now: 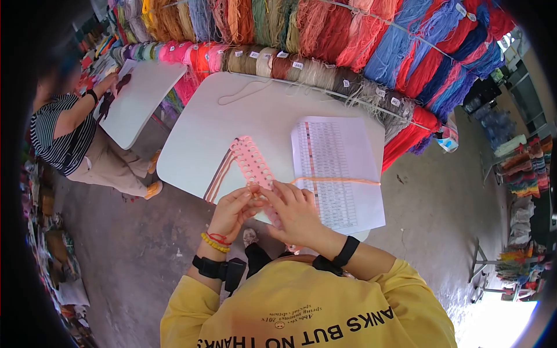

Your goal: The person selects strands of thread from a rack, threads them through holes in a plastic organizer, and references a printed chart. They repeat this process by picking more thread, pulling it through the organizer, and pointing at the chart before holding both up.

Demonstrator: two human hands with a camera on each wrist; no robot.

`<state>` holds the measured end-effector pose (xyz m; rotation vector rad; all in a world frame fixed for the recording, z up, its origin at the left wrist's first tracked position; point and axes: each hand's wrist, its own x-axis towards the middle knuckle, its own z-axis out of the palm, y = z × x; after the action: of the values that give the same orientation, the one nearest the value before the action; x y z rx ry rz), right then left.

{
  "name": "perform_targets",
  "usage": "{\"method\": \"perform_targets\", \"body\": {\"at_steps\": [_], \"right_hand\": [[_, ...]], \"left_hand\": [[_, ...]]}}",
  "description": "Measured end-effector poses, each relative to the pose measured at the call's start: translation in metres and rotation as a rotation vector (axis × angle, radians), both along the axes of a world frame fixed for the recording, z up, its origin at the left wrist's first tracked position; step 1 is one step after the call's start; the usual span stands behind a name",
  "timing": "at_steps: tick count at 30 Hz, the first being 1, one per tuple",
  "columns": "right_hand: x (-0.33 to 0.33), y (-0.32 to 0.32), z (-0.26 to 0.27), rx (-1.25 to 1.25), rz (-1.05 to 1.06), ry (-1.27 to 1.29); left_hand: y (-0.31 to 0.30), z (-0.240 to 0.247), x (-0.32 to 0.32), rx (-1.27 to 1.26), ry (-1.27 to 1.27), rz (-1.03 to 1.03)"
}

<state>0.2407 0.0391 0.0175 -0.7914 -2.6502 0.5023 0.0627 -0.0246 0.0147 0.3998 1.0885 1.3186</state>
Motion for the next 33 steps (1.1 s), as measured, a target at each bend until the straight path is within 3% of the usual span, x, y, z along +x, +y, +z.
{"method": "perform_targets", "body": {"at_steps": [21,27,30,33], "right_hand": [[-0.002,-0.001,-0.002,-0.025,-0.007,-0.035],[-0.001,0.0,-0.002,-0.007,0.005,0.007],[-0.001,0.0,-0.002,-0.014,0.008,0.022],[0.0,0.0,-0.002,-0.028,0.013,0.033]], "left_hand": [[-0.009,-0.007,-0.004,-0.031,0.029,0.122],[-0.013,-0.01,-0.029,-0.066,-0.166,0.41],[-0.03,-0.015,-0.059,-0.02,-0.307,0.515],[-0.061,-0.007,-0.104,0.122,-0.282,0.608]]}}
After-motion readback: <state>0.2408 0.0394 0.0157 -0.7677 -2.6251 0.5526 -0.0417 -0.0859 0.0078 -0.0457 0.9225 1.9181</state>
